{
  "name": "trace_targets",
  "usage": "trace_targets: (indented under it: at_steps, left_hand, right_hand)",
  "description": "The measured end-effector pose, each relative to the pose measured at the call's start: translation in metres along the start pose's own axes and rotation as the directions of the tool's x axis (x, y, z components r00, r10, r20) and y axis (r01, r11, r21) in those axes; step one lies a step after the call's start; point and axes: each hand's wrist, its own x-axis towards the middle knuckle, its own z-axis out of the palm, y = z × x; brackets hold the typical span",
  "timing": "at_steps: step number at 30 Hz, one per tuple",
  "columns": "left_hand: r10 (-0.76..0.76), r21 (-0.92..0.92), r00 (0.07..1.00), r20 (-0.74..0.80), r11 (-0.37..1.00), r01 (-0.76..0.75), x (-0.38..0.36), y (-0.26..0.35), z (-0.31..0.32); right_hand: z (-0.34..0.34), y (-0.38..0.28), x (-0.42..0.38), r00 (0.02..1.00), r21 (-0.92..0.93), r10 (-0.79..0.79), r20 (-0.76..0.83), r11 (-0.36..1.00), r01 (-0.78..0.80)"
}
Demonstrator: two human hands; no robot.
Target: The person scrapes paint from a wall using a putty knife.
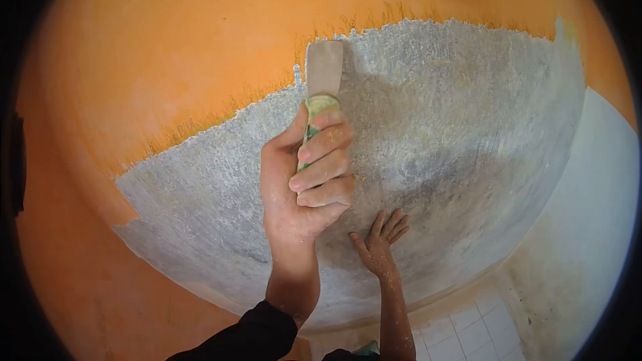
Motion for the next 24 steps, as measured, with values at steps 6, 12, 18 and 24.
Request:
trace_targets:
  at_steps: [6,12,18,24]
  left_hand:
    - [0.009,-0.004,1.000,-0.028,1.000,-0.009,0.000,-0.007,0.000]
    - [-0.002,0.011,1.000,-0.019,1.000,0.003,-0.001,-0.002,-0.002]
    - [0.021,-0.012,0.999,-0.045,1.000,-0.022,-0.004,-0.004,0.008]
    - [0.049,-0.026,0.994,-0.093,0.998,-0.051,-0.042,-0.009,-0.008]
  right_hand:
    - [0.001,0.000,0.001,1.000,0.017,-0.011,-0.027,1.000,0.012]
    - [-0.001,-0.004,0.000,1.000,0.031,0.005,-0.024,1.000,-0.004]
    - [-0.002,-0.007,0.001,0.999,0.054,0.043,-0.007,0.998,-0.043]
    - [0.004,0.003,0.000,0.996,-0.012,-0.051,-0.077,0.999,0.050]
